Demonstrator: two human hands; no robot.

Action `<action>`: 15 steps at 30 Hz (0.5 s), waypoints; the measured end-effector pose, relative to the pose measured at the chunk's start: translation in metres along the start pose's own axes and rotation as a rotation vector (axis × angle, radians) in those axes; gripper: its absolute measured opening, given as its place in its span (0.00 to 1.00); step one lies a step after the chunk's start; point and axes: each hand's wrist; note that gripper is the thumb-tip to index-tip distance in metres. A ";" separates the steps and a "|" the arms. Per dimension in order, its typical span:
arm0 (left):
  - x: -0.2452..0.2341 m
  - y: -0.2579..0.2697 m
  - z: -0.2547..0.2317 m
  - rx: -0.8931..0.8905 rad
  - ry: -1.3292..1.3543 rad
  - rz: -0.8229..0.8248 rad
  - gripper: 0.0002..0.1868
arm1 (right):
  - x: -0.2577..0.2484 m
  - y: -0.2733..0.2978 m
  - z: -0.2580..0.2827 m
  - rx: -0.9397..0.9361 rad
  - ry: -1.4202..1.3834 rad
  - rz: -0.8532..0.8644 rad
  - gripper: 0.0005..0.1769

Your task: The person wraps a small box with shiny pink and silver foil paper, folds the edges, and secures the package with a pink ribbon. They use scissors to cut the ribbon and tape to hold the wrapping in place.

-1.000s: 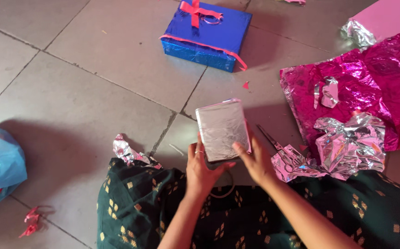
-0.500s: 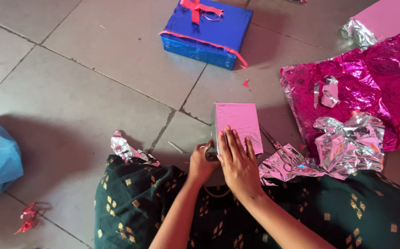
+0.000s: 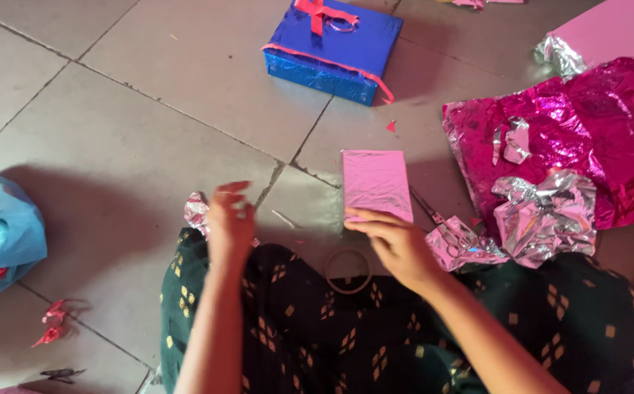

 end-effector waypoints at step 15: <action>-0.038 -0.019 0.016 -0.694 1.132 -0.184 0.17 | -0.164 -0.021 -0.053 0.455 0.191 0.171 0.17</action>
Point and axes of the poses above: each hand's wrist, its own y-axis away from the middle knuckle, its own x-axis out of the palm, z = x × y, and after that the axes turned 1 degree about -x, right-handed
